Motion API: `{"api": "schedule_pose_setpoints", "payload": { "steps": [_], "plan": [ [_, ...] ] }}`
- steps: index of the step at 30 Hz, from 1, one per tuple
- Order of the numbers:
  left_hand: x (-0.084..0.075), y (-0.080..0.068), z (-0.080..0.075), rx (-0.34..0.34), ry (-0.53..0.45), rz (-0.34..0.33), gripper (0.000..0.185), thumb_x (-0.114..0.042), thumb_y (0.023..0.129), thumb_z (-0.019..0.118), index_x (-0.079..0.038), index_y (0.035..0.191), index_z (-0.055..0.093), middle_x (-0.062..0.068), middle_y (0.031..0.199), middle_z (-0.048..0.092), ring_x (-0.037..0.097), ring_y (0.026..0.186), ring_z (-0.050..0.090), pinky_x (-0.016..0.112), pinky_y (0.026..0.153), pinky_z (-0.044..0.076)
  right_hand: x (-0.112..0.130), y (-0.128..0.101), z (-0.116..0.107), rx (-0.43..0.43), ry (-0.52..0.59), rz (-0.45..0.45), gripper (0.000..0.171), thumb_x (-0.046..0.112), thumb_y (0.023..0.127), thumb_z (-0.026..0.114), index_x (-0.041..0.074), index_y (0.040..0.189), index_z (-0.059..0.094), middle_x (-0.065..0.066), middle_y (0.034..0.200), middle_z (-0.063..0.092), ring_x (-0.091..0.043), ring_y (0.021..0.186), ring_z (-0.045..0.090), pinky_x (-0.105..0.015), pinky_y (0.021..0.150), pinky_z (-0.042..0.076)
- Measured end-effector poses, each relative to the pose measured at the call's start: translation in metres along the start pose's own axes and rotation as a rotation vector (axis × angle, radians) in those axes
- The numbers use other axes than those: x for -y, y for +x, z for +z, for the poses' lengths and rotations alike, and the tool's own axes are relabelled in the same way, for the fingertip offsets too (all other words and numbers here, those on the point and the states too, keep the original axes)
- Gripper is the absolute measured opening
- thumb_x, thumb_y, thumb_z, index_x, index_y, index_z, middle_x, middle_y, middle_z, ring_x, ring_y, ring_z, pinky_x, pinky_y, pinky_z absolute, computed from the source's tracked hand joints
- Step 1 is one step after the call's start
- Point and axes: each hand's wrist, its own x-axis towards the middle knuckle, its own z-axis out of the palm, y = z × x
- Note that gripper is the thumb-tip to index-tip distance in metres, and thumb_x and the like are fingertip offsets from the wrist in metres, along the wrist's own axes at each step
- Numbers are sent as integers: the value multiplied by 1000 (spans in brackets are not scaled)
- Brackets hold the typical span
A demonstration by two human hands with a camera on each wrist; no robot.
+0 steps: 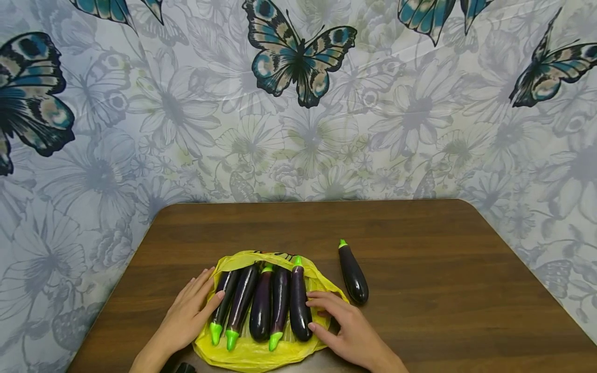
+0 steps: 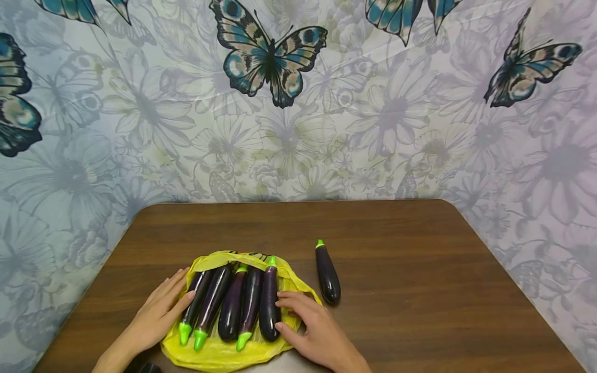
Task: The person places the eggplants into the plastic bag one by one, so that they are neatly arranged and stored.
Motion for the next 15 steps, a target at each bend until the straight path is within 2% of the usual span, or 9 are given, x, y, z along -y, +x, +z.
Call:
{"api": "schedule_pose_setpoints", "payload": {
  "steps": [7,15],
  "plan": [
    [1,2,-3,8,-1,-7,70,-52,109,45,-3,158,40,18,168,28,42,156,22,67,121,18,3,2,0,26,8,39,34,26,99,72,26,132,65,6,140,62,-13,119,64,-24,87,60],
    [0,3,-5,6,4,0,69,-51,109,45,-3,158,39,17,168,30,42,155,23,66,121,19,5,5,0,24,-9,20,36,25,98,74,25,133,65,6,136,63,-11,115,64,-25,87,60]
  ]
}}
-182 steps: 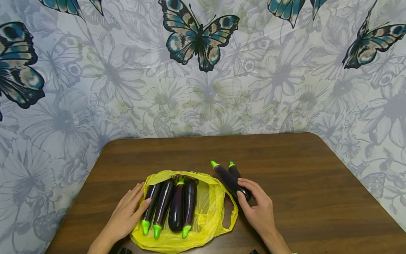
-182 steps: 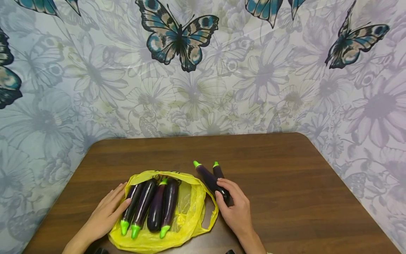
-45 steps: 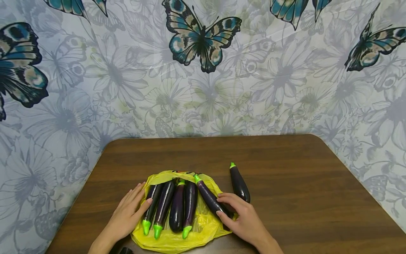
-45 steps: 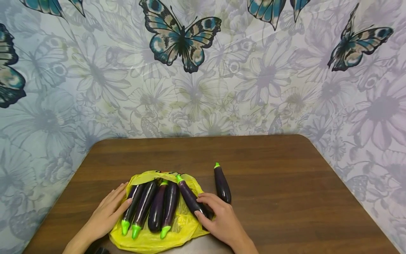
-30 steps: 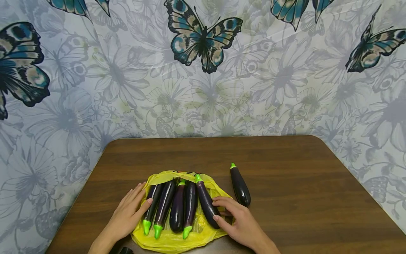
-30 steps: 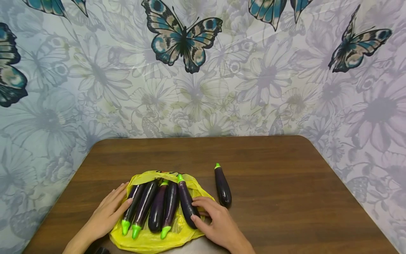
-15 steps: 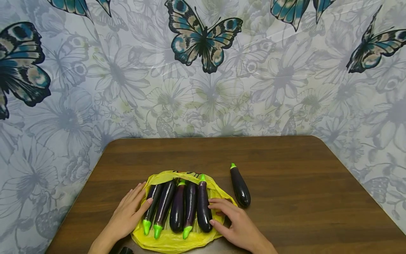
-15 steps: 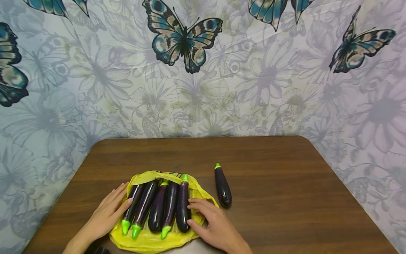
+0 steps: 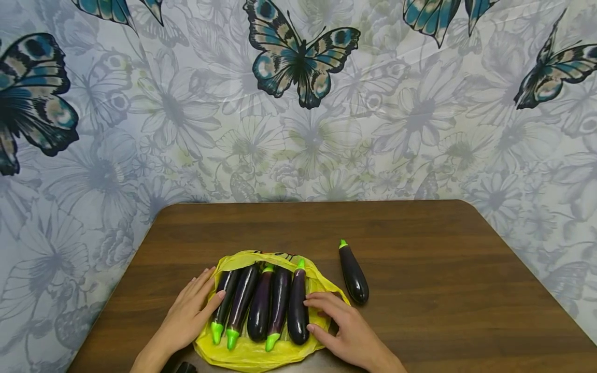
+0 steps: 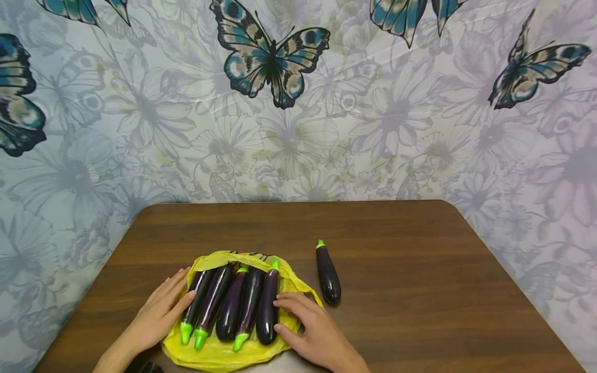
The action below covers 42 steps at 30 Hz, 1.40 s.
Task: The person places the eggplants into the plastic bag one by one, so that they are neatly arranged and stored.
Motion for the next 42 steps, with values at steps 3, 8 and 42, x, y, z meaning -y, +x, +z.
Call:
{"api": "schedule_pose_setpoints", "payload": {
  "steps": [3,8,42],
  "plan": [
    [0,0,0,3,-1,-2,70,-51,109,44,-3,159,38,17,168,29,42,155,23,66,121,19,0,-1,0,7,-6,12,35,27,99,73,26,132,66,7,135,63,-11,115,64,-25,88,60],
    [0,0,0,7,-8,-8,70,-51,109,44,-3,159,37,17,168,29,42,156,22,66,121,18,0,-1,1,19,-9,32,34,28,99,72,27,133,66,7,136,63,-12,117,65,-26,89,60],
    [7,0,0,-15,-33,-3,74,-49,110,44,-1,163,25,24,167,28,47,154,22,64,122,20,2,-3,3,245,-121,131,50,43,105,60,40,153,48,11,158,48,-17,141,51,-52,111,48]
  ]
}}
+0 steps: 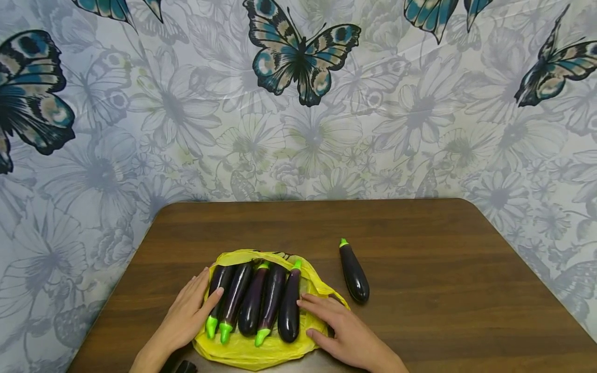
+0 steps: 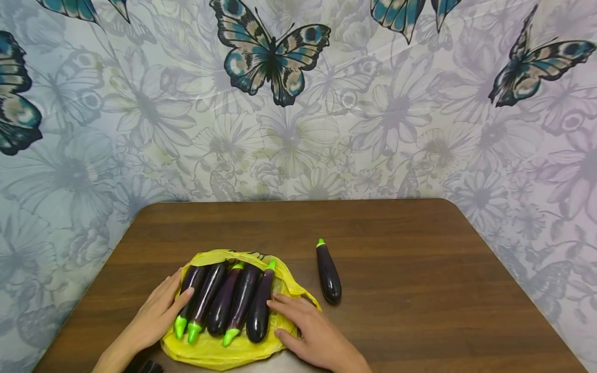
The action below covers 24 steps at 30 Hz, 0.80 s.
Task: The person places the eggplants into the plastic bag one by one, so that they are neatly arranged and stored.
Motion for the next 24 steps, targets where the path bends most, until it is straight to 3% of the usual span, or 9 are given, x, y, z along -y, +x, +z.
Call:
{"api": "schedule_pose_setpoints", "payload": {
  "steps": [9,13,24],
  "plan": [
    [0,-1,-1,-2,-29,23,74,-48,109,46,-7,165,21,21,167,28,48,153,23,67,121,21,1,-2,2,18,-60,-26,50,44,108,53,38,156,44,5,159,47,-21,141,50,-52,108,51],
    [-1,-3,-2,15,-36,10,77,-49,109,47,-4,165,20,25,167,25,50,153,21,69,120,21,2,-3,2,6,-66,-27,49,44,108,53,39,156,45,6,158,48,-20,140,51,-52,107,51],
    [-3,-4,-3,28,-11,-7,80,-51,108,46,3,162,23,28,167,23,51,154,18,67,121,19,1,-4,2,-50,20,-23,44,33,106,61,35,149,54,10,151,54,-15,136,55,-44,108,52]
  ]
}}
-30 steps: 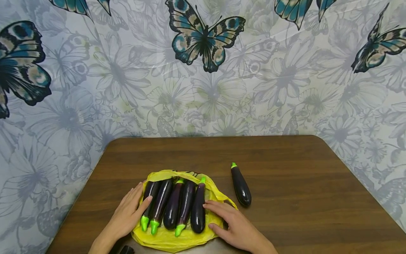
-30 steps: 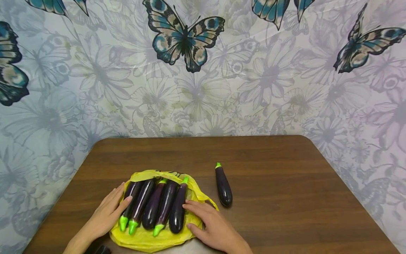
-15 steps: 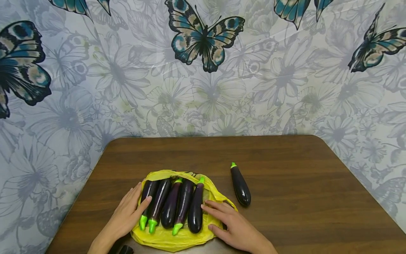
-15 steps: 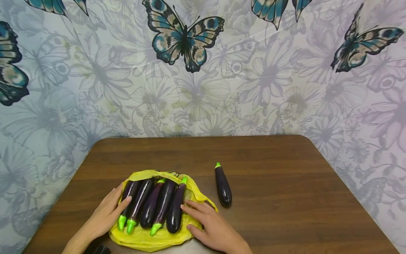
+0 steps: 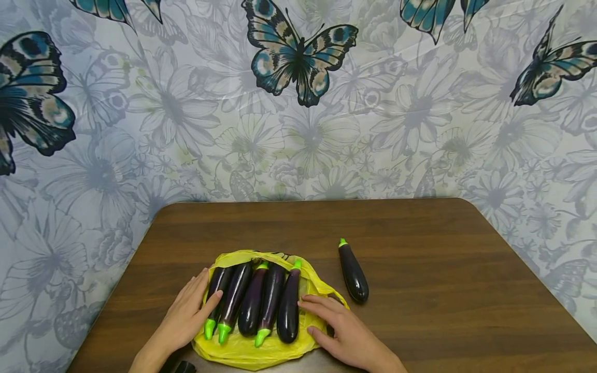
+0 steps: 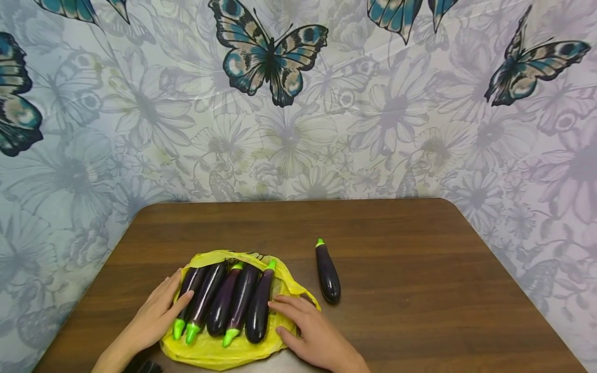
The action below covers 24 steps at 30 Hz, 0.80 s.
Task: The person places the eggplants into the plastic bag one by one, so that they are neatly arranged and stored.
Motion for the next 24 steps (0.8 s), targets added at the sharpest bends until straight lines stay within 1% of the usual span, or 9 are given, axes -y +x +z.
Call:
{"api": "schedule_pose_setpoints", "payload": {
  "steps": [3,6,12,16,24],
  "plan": [
    [0,0,-1,5,-1,-3,80,-51,108,45,4,162,23,28,167,23,51,154,17,68,121,19,-1,0,1,-39,-4,-30,45,26,103,66,32,146,57,10,148,57,-14,134,57,-42,107,53],
    [1,0,-1,10,-3,-5,81,-52,108,45,5,161,23,29,167,22,52,154,16,68,121,18,-2,1,2,-58,-5,-45,45,21,101,68,30,144,59,10,146,58,-12,133,58,-41,107,54],
    [1,0,-1,11,2,-1,80,-51,109,45,6,161,23,29,167,22,51,154,16,66,123,17,-1,1,-1,-47,17,-23,42,23,102,67,31,143,60,12,144,59,-11,131,59,-40,106,54],
    [1,0,-2,10,2,2,80,-51,109,45,6,161,24,29,167,22,51,154,16,66,123,17,0,1,-1,-52,31,-29,40,22,102,67,30,142,61,13,142,61,-11,129,60,-38,105,55],
    [0,1,-1,5,2,4,79,-50,109,45,4,161,25,28,167,24,51,154,17,65,123,18,-1,2,-2,-84,30,-64,37,18,102,67,24,138,64,12,138,63,-11,125,62,-36,102,57]
  ]
}}
